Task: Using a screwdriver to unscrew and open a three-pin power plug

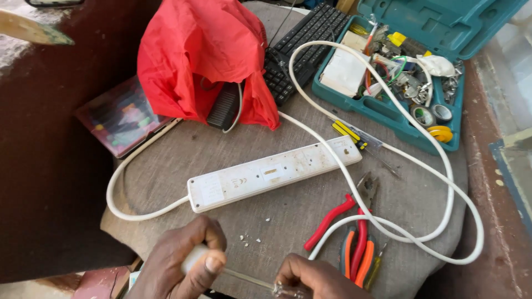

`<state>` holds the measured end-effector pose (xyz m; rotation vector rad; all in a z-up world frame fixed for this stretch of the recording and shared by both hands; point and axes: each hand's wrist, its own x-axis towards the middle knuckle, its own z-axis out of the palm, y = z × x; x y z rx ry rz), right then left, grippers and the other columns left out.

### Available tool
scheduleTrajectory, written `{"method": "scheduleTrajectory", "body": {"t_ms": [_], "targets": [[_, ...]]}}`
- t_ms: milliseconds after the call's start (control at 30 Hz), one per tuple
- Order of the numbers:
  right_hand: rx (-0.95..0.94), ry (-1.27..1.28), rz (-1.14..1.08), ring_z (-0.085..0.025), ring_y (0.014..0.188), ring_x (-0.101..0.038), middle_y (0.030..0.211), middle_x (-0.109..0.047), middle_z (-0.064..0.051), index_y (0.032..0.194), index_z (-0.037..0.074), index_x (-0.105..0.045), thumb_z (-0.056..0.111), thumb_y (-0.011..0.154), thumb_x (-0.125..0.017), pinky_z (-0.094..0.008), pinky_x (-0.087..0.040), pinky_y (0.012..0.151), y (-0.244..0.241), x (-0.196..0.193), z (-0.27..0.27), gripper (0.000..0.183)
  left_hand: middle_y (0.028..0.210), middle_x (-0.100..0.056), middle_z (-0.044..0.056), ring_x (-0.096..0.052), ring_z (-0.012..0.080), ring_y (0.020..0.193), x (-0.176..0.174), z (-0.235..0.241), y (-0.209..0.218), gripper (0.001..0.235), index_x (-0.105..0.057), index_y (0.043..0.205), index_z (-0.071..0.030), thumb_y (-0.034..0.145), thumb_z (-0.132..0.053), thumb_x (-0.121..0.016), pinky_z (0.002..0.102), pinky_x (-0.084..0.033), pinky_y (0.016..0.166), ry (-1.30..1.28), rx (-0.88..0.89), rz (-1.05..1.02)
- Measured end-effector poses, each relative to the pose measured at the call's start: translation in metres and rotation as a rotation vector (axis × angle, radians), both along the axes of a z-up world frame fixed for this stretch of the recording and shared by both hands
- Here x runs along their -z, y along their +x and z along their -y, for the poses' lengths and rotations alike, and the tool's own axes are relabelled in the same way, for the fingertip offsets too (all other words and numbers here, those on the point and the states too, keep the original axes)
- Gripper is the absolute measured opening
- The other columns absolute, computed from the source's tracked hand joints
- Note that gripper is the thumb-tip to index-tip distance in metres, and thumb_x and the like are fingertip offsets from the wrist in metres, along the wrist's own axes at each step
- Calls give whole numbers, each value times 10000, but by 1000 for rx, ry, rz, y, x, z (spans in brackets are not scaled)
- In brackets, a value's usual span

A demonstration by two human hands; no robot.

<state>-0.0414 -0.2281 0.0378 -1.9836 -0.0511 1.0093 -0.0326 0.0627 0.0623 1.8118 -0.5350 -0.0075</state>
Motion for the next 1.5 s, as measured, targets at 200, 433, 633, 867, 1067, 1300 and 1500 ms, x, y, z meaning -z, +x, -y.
{"method": "scheduleTrajectory", "body": {"t_ms": [200,433,633,867,1067,1300,1500], "targets": [[-227,-268,1661,-173,582,-556,741,-613,57,1240,235,-769,507,981,-710,-322,-471,593,3,-4,-5,380,706,-564,12,-542,134,593,4,7,-1,769,-581,828,-121,966,-829,-315,311,-470,576,-166,-123,-230],[-250,-336,1640,-197,583,-594,753,-638,28,1131,214,-764,487,1009,-652,-369,-476,553,-5,-6,-15,320,704,-561,22,-509,131,602,14,6,-6,845,-600,854,-120,941,-861,-203,323,-449,596,-191,-133,-305],[-206,-418,346,-219,646,-625,619,-588,-3,895,361,-723,707,977,-588,-346,-495,665,7,-25,-14,380,751,-604,6,-569,136,613,12,7,-7,811,-615,846,-126,963,-834,-236,311,-497,604,-135,-226,-239],[129,100,-103,-107,682,-552,832,-623,5,1090,142,-681,233,898,-809,-282,-457,663,10,-31,-13,248,743,-556,-45,-526,128,639,-4,-1,0,469,-552,851,-165,1065,-558,-413,314,-427,625,73,-211,-17],[-109,-79,1496,-179,756,-741,941,-790,-6,1100,134,-729,360,983,-749,-354,-542,694,-1,-7,-22,255,706,-548,-41,-538,110,613,-6,1,-5,480,-602,792,-160,1063,-523,-444,288,-444,600,24,-253,-127],[-146,70,540,-112,620,-553,685,-632,37,922,197,-739,482,1041,-645,-310,-467,592,1,-18,-5,323,641,-506,-59,-487,106,556,-5,9,-14,466,-579,758,-167,1030,-529,-473,309,-395,545,109,-274,-135],[-63,-107,115,-56,620,-521,649,-578,35,1044,199,-661,223,894,-848,-283,-449,586,2,-43,-7,241,657,-630,-82,-542,101,538,27,-1,-11,353,-580,764,-216,893,-460,-801,285,-465,509,191,-203,-164]]}}
